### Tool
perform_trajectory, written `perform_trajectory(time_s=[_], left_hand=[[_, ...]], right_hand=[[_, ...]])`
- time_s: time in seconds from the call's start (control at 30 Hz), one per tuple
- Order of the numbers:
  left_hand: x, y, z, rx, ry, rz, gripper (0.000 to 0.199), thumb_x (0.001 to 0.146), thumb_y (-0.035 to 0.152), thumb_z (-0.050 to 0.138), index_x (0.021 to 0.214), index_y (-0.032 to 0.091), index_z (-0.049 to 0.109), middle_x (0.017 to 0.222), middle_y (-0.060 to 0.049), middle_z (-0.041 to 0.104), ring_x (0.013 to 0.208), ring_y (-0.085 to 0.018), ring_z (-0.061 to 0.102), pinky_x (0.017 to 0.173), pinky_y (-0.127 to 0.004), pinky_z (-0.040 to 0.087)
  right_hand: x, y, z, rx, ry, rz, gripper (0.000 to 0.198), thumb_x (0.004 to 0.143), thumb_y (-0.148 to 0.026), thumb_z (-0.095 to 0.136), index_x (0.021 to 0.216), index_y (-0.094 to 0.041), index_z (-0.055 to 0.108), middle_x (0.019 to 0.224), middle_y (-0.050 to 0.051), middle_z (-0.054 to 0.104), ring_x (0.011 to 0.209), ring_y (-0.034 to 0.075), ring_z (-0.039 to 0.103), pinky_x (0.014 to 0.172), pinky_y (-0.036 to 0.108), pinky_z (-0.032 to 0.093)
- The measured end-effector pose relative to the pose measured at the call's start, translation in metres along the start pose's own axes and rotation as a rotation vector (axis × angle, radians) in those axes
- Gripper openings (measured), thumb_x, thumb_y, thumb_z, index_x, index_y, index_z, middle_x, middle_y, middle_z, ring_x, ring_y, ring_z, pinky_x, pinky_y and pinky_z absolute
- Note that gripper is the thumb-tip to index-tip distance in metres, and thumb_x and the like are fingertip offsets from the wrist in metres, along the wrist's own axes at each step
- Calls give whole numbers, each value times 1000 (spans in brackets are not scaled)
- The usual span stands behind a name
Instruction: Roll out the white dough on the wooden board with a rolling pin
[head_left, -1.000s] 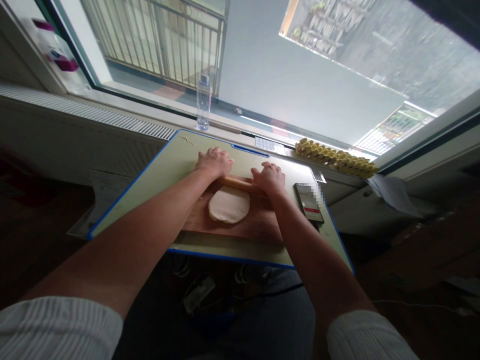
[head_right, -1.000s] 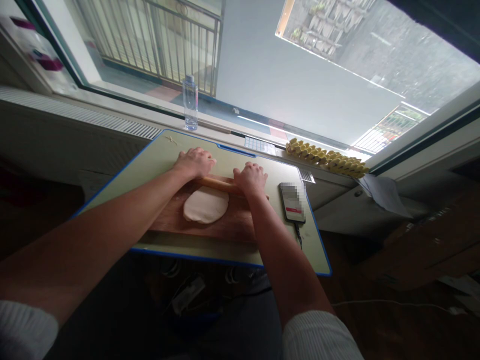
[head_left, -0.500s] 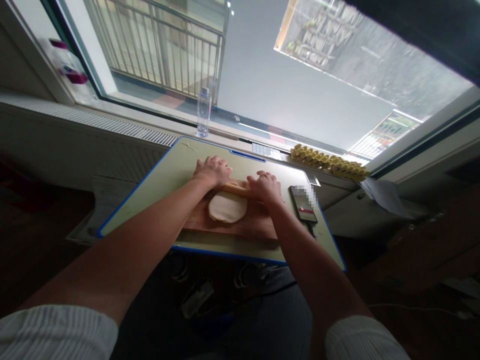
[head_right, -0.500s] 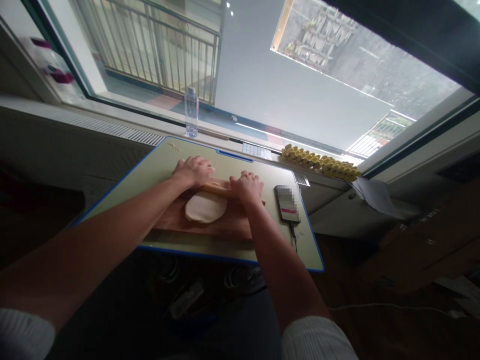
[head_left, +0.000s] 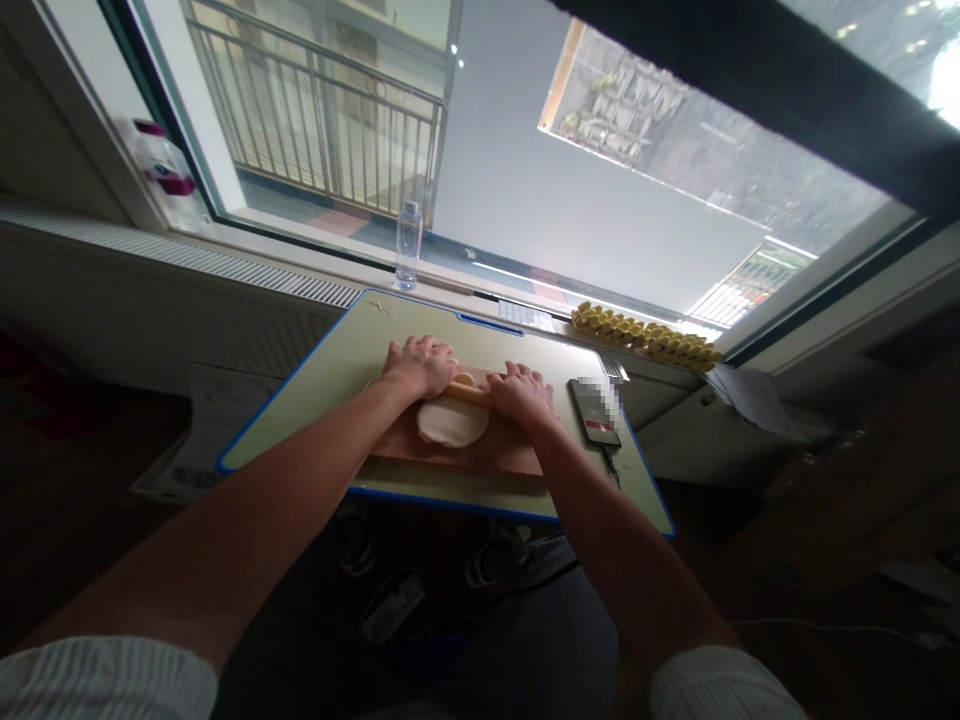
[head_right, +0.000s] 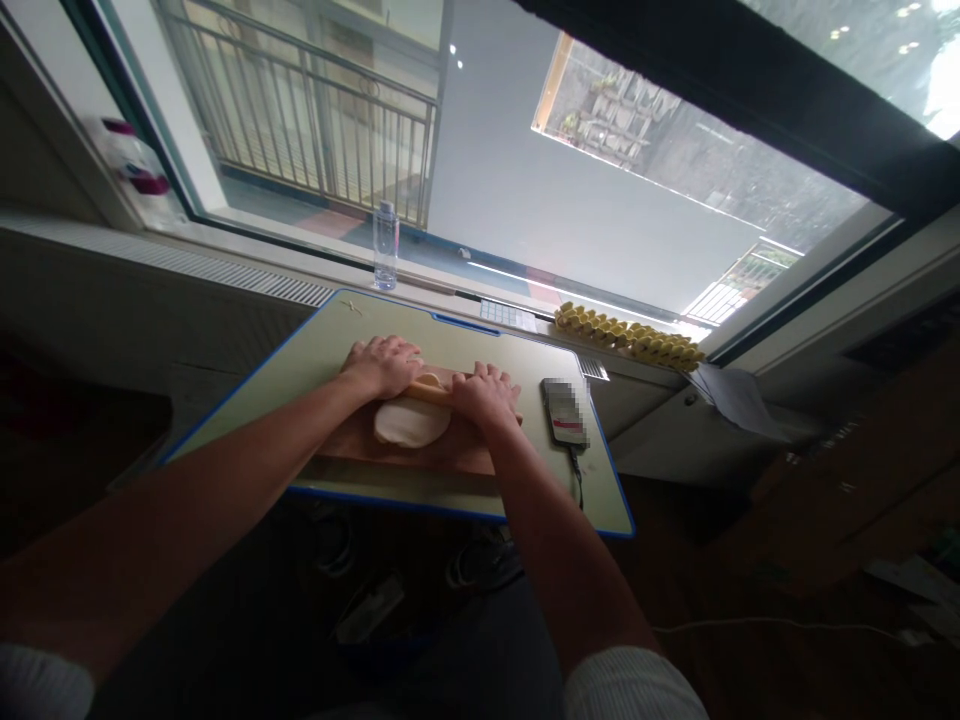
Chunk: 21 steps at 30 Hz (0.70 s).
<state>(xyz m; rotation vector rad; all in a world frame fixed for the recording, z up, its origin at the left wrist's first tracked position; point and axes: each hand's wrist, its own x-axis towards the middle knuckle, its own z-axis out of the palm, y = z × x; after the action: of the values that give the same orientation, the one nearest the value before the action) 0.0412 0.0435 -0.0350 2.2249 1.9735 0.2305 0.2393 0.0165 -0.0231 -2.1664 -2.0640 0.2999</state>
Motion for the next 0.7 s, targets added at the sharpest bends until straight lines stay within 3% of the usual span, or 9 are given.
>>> perform_trajectory(time_s=[0.2, 0.37, 0.57, 0.7], left_hand=[[-19, 3, 2, 36, 67, 16, 61, 104, 54, 27, 142, 29, 68, 160, -13, 60, 142, -34, 55, 120, -59, 36], [-37, 3, 5, 55, 142, 38, 62, 106, 54, 25, 135, 30, 74, 158, -11, 63, 142, -33, 55, 120, -58, 36], [-68, 1, 10, 44, 212, 75, 62, 107, 54, 27, 150, 31, 66, 165, -7, 59, 151, -30, 51, 125, -52, 35], [-97, -2, 14, 10, 218, 79, 66, 107, 54, 27, 161, 28, 56, 168, -10, 55, 160, -31, 43, 130, -56, 31]], right_hand=[[-14, 0, 9, -33, 43, -10, 61, 109, -56, 37, 160, -27, 52, 165, 14, 53, 152, 39, 45, 123, 61, 34], [-35, -2, 14, -83, 121, -33, 59, 111, -51, 34, 157, -21, 56, 165, 16, 54, 151, 39, 45, 123, 61, 33], [-69, -4, 18, -91, 199, -73, 63, 113, -55, 31, 158, -20, 57, 169, 15, 50, 159, 40, 37, 126, 61, 28], [-95, -2, 25, -76, 198, -77, 68, 114, -59, 29, 166, -20, 50, 173, 15, 45, 163, 40, 32, 130, 60, 23]])
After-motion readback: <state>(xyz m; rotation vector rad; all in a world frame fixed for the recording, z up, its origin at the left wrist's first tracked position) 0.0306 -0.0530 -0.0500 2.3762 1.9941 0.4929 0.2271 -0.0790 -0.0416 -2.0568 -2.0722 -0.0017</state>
